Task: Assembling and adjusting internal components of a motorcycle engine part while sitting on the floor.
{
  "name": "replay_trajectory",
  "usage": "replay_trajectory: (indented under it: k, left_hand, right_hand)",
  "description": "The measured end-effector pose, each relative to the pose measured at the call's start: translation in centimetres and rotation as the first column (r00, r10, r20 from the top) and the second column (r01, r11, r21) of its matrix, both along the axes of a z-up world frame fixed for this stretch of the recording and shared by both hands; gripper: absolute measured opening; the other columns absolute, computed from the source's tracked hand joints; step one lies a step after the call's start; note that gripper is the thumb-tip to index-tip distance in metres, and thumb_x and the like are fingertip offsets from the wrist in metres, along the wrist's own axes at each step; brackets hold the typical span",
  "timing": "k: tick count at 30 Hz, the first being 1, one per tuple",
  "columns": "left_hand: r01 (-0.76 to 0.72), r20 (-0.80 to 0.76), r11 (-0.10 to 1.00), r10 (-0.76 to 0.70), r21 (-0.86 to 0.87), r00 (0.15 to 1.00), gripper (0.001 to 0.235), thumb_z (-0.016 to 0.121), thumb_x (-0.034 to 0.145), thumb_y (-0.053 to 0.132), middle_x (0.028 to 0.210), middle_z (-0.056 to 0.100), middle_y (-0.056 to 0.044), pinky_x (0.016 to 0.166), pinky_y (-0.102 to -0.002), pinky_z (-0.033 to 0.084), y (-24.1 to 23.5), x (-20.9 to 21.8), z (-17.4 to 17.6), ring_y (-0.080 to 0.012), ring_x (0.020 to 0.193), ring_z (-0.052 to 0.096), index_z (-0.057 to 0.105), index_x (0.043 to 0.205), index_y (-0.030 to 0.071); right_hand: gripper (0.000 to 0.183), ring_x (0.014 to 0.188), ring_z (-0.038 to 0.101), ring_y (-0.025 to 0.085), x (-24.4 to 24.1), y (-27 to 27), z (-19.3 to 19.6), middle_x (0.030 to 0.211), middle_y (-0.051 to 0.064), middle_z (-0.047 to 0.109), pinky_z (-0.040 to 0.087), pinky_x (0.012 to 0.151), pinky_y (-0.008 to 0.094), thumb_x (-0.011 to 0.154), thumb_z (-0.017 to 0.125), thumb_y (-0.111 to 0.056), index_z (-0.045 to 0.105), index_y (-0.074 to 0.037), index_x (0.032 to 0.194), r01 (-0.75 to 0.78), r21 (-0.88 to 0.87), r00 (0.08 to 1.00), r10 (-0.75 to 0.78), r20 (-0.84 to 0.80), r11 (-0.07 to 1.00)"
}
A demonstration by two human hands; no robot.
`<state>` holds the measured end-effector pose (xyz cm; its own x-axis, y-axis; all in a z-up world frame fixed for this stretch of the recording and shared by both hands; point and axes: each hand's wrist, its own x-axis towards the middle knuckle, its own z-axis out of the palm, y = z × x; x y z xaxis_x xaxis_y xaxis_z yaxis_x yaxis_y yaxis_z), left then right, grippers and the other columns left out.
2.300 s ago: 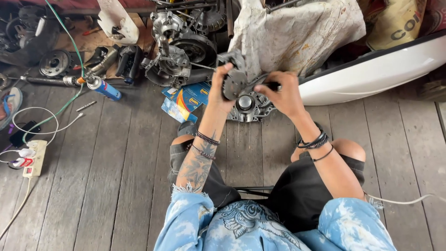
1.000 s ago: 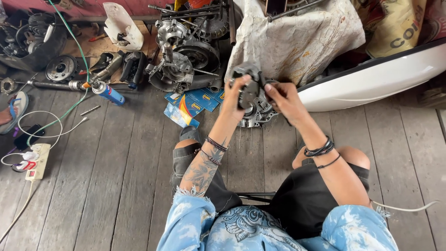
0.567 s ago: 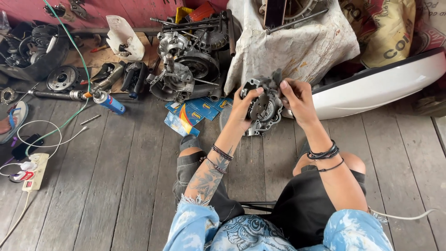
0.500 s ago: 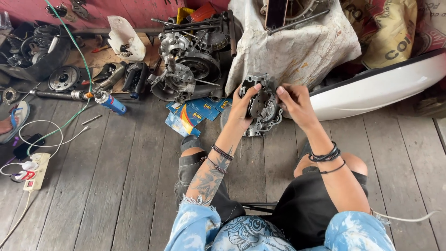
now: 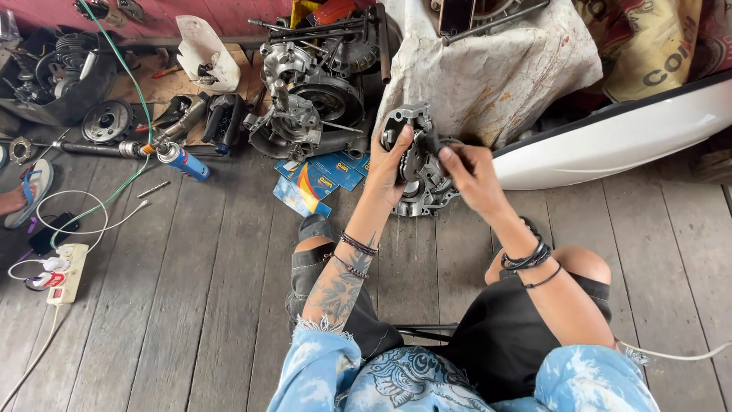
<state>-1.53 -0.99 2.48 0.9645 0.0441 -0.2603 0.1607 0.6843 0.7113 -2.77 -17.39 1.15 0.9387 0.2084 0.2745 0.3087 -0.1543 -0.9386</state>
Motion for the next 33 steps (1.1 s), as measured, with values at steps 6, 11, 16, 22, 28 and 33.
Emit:
replay_trajectory:
  k: [6, 11, 16, 22, 28, 33]
  left_hand:
    - [0.048, 0.03, 0.992, -0.045, -0.115, 0.999, 0.096, 0.072, 0.084, 0.067, 0.137, 0.055, -0.024, 0.095, -0.05, 0.057, 0.2, 1.7, 0.9, -0.0372, 0.119, 0.064, 0.043, 0.151, 0.005]
    - [-0.085, -0.047, 0.996, 0.086, 0.008, 0.995, 0.104, 0.079, 0.075, 0.058, 0.146, 0.041, -0.034, 0.102, -0.058, 0.051, -1.0, -0.1, 3.7, -0.0456, 0.127, 0.053, 0.036, 0.152, 0.003]
    - [-0.176, 0.037, 0.983, 0.174, 0.054, 0.984, 0.095, 0.079, 0.08, 0.057, 0.141, 0.04, -0.025, 0.107, -0.053, 0.05, -0.2, 0.1, 2.2, -0.0399, 0.128, 0.053, 0.046, 0.148, 0.001]
    - [-0.114, -0.177, 0.993, 0.112, -0.004, 0.978, 0.103, 0.074, 0.059, 0.05, 0.149, 0.05, -0.016, 0.103, -0.042, 0.053, 0.7, 1.7, 2.1, -0.0283, 0.129, 0.058, 0.043, 0.147, 0.006]
    - [-0.182, 0.415, 0.962, 0.083, 0.206, 0.906, 0.061, 0.037, 0.102, 0.063, 0.105, 0.071, -0.012, 0.083, -0.034, 0.055, 0.1, 1.3, 0.1, -0.0223, 0.096, 0.067, 0.069, 0.107, 0.011]
    - [-0.319, 0.449, 0.907, 0.172, 0.274, 0.877, 0.063, 0.031, 0.104, 0.062, 0.106, 0.071, -0.008, 0.093, -0.035, 0.053, 0.4, 1.8, -0.5, -0.0209, 0.102, 0.066, 0.07, 0.108, 0.013]
  right_hand:
    - [0.046, 0.045, 0.036, 0.009, 0.0, 0.7, 0.3, 0.051, 0.001, 0.042, 0.029, 0.048, 0.025, 0.111, 0.055, -0.023, 0.063, -0.006, 0.069, -0.033, -0.007, 0.999, 0.034, 0.042, 0.999]
    - [0.049, 0.044, 0.03, 0.002, 0.4, 0.8, -0.8, 0.054, -0.004, 0.038, 0.027, 0.045, 0.02, 0.115, 0.05, -0.029, 0.061, -0.006, 0.073, -0.047, 0.117, 0.999, 0.046, 0.017, 0.992]
    - [0.044, 0.044, 0.035, 0.006, 0.1, 1.8, 0.7, 0.05, 0.002, 0.042, 0.028, 0.047, 0.023, 0.11, 0.059, -0.021, 0.064, -0.005, 0.069, -0.115, 0.006, 0.988, 0.114, 0.108, 0.993]
    - [0.058, 0.045, 0.038, 0.008, -1.5, 1.7, 1.9, 0.055, -0.005, 0.046, 0.024, 0.046, 0.024, 0.104, 0.048, -0.057, 0.057, -0.011, 0.068, -0.076, -0.203, 0.993, 0.092, 0.068, 0.976]
    - [0.057, 0.047, 0.034, 0.007, -1.2, 0.5, 2.1, 0.057, -0.002, 0.042, 0.025, 0.049, 0.022, 0.106, 0.054, -0.049, 0.059, -0.005, 0.071, 0.033, -0.004, 0.998, -0.032, 0.051, 0.999]
    - [0.058, 0.04, 0.036, 0.007, -0.1, 0.7, -0.1, 0.06, -0.004, 0.05, 0.022, 0.036, 0.022, 0.103, 0.052, -0.057, 0.057, -0.01, 0.07, -0.091, -0.03, 0.993, 0.093, 0.079, 0.995]
